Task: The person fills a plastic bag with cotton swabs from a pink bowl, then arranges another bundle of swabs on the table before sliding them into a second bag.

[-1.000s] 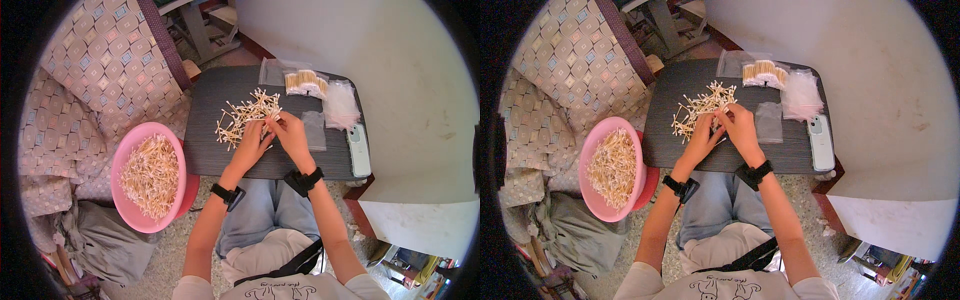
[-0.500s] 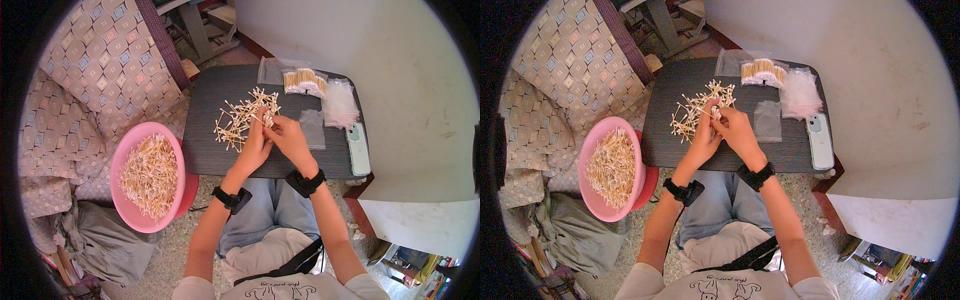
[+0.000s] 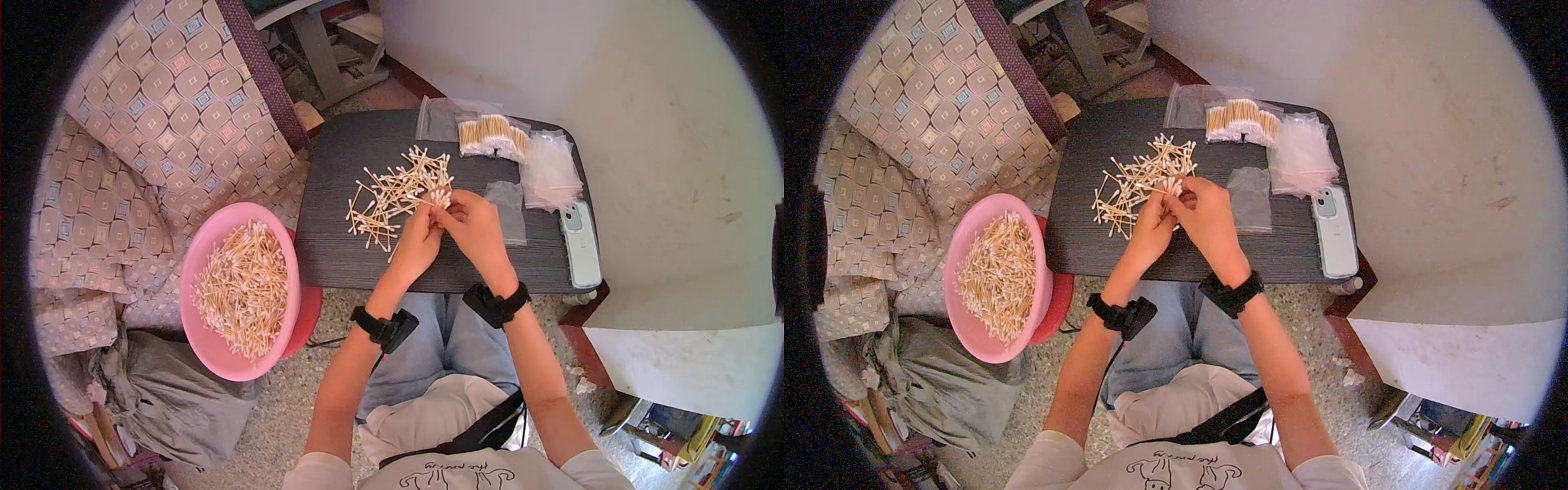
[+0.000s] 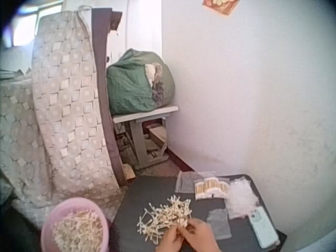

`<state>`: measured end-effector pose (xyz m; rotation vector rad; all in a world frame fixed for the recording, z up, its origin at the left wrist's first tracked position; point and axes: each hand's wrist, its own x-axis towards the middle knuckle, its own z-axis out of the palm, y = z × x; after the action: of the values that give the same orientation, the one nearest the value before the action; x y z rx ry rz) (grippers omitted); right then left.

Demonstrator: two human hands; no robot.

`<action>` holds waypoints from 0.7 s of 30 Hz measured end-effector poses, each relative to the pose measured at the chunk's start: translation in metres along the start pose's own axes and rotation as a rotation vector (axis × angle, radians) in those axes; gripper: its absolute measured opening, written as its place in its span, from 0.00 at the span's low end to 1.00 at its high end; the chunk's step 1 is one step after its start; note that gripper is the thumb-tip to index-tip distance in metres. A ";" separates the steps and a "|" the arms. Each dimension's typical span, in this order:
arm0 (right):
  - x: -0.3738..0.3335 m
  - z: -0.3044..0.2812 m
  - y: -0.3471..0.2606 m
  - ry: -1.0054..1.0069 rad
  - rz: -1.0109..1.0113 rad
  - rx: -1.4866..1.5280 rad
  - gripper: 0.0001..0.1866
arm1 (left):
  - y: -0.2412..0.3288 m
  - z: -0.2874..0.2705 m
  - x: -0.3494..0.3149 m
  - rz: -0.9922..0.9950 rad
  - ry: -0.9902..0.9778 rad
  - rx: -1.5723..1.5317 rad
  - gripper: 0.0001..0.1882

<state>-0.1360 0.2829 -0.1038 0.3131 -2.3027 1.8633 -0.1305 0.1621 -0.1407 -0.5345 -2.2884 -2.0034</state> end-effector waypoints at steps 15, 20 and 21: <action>-0.029 0.009 -0.021 0.158 -0.172 -0.287 0.10 | 0.027 0.015 0.000 -0.115 0.129 -0.349 0.22; -0.037 -0.012 -0.018 0.176 -0.270 -0.412 0.10 | 0.030 0.024 -0.005 0.005 0.101 -0.096 0.17; -0.039 -0.016 -0.017 0.174 -0.271 -0.411 0.10 | 0.030 0.026 -0.007 0.004 0.103 -0.096 0.17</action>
<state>-0.0945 0.2975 -0.0942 0.3659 -2.3147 1.2088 -0.1104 0.1888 -0.1184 -0.4301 -2.1401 -2.0948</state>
